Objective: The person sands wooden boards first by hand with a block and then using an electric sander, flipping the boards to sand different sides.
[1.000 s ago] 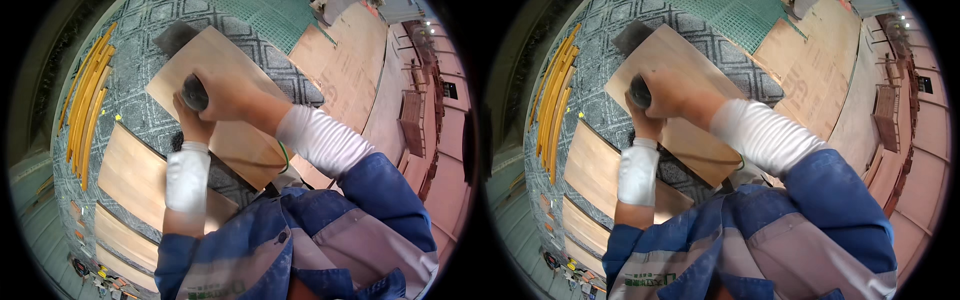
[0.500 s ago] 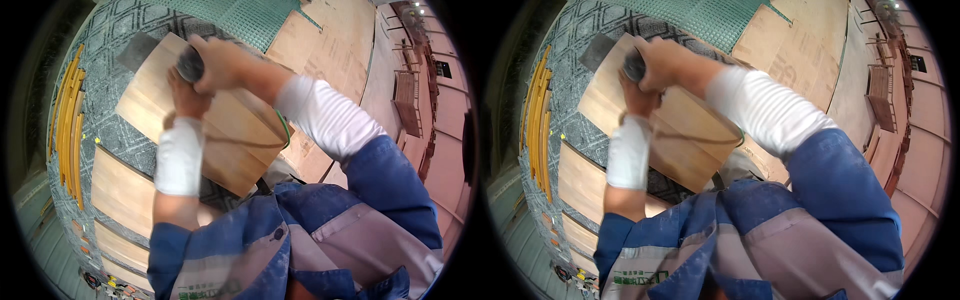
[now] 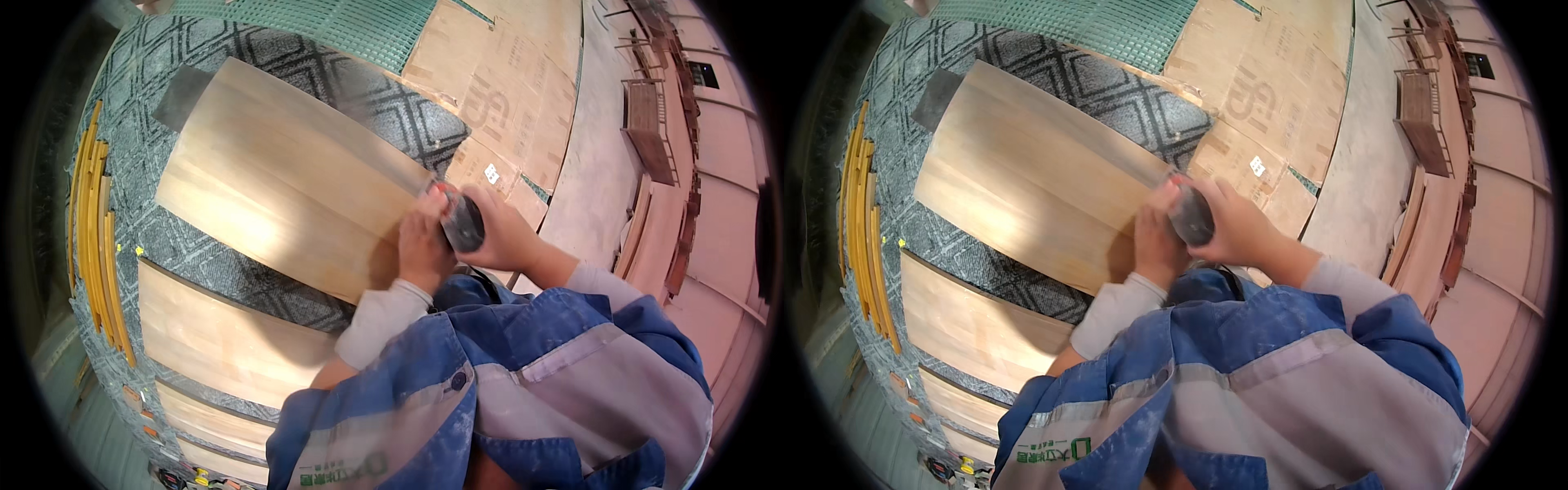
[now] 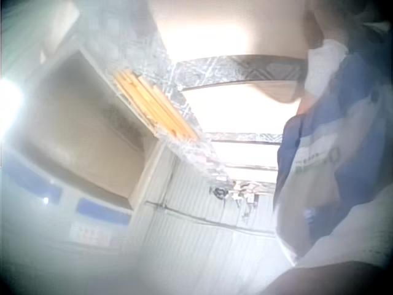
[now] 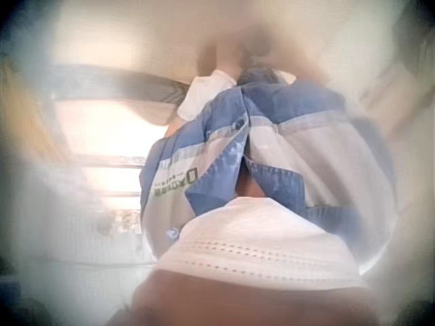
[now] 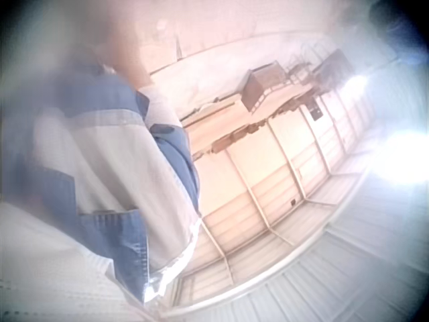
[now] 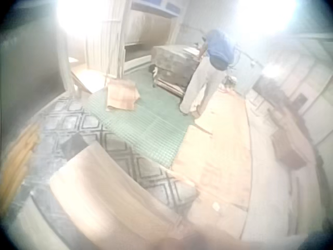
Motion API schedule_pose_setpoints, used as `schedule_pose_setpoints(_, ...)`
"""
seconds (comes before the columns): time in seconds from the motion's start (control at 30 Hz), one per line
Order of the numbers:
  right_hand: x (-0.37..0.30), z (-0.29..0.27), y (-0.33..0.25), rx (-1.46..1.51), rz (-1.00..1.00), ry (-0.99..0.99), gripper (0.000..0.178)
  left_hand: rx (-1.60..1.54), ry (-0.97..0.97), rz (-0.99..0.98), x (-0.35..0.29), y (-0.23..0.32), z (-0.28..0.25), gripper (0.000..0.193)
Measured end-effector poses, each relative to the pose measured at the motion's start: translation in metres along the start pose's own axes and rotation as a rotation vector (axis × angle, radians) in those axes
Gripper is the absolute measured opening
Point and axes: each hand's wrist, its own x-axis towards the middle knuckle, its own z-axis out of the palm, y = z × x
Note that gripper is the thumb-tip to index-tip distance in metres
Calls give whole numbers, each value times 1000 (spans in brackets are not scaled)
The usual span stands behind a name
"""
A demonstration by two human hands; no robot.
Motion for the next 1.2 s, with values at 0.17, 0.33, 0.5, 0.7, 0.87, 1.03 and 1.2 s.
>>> schedule_pose_setpoints(0.17, 102, -9, -42, -105, -110, 22, 83, 93, 103, -147, 82, -43, -58, 61)
schedule_pose_setpoints(0.33, 52, 20, -45, -52, -100, -63, 88, 145, 90, -3, 17, -25, -58, 65)
schedule_pose_setpoints(0.5, -8, 57, -58, -3, -156, -112, 88, 179, 163, -59, -63, -3, -63, 65)
schedule_pose_setpoints(0.7, 106, 100, -154, -87, -411, -27, 60, -235, 329, -462, -7, -62, -183, 82)
schedule_pose_setpoints(0.87, 43, 132, -125, -71, -516, 117, 77, -166, 228, -421, -73, -39, -159, 70)
schedule_pose_setpoints(1.03, -56, 105, -91, -5, -195, -121, 85, 259, 225, 17, -119, 17, -104, 68)
schedule_pose_setpoints(1.2, 13, 111, -119, -4, -265, -12, 72, 38, 170, -198, -81, -37, -135, 74)
